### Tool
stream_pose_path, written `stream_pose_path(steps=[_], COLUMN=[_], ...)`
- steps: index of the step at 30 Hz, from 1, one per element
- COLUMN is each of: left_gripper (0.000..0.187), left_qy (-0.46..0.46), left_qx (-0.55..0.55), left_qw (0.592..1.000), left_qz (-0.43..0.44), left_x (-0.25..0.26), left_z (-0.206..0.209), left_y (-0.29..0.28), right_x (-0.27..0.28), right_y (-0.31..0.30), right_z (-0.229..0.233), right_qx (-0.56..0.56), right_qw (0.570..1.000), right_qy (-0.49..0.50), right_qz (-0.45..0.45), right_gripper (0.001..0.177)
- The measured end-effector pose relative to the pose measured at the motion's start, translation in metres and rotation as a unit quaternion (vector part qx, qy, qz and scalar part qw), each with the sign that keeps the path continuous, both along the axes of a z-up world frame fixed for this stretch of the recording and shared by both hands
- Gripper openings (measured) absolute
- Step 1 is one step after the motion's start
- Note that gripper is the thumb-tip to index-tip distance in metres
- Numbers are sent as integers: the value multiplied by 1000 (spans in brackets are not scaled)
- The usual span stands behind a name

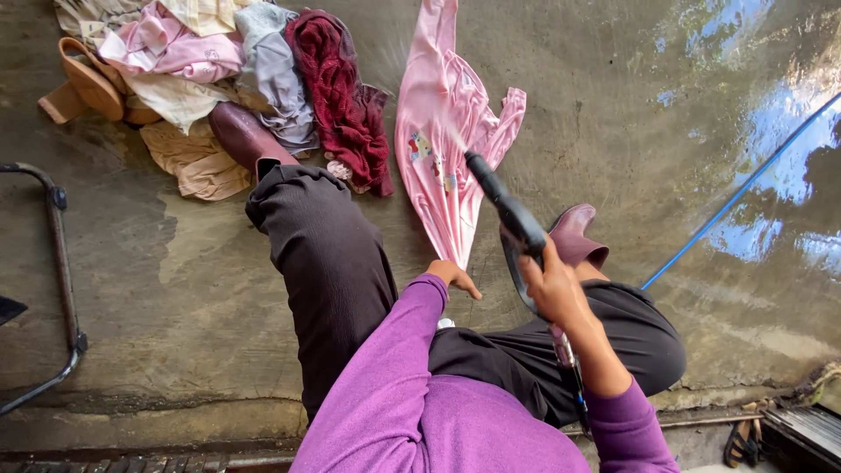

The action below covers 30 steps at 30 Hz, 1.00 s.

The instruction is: Washing individual pieces of clothing by hand using a high-pressure water spray gun on a concrete floor.

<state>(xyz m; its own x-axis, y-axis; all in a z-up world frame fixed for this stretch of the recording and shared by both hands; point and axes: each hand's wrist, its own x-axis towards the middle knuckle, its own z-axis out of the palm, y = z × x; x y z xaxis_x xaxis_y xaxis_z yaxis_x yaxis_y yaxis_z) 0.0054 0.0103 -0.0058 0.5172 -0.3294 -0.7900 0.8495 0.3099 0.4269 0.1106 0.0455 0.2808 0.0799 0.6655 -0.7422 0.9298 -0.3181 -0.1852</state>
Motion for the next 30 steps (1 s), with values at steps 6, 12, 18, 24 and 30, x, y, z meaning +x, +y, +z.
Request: stream_pose_path(steps=[6, 12, 18, 24, 30], left_gripper=[99, 101, 57, 48, 44], left_qy=[-51, -6, 75, 90, 119], left_qx=[-65, 85, 287, 390, 433], left_qw=[997, 993, 955, 893, 600], left_qz=[1, -77, 27, 208, 662], left_x=[-5, 15, 25, 1, -83], left_z=[25, -44, -101, -36, 197], left_y=[0, -32, -53, 19, 132], right_x=[-26, -6, 4, 7, 23], right_y=[38, 14, 2, 9, 7], right_z=[24, 5, 1, 7, 13], right_qx=[105, 89, 82, 108, 143], right_qw=[992, 994, 995, 991, 983], right_qy=[27, 16, 31, 64, 78], right_qz=[-57, -54, -50, -40, -84], right_gripper=[32, 30, 44, 44, 49])
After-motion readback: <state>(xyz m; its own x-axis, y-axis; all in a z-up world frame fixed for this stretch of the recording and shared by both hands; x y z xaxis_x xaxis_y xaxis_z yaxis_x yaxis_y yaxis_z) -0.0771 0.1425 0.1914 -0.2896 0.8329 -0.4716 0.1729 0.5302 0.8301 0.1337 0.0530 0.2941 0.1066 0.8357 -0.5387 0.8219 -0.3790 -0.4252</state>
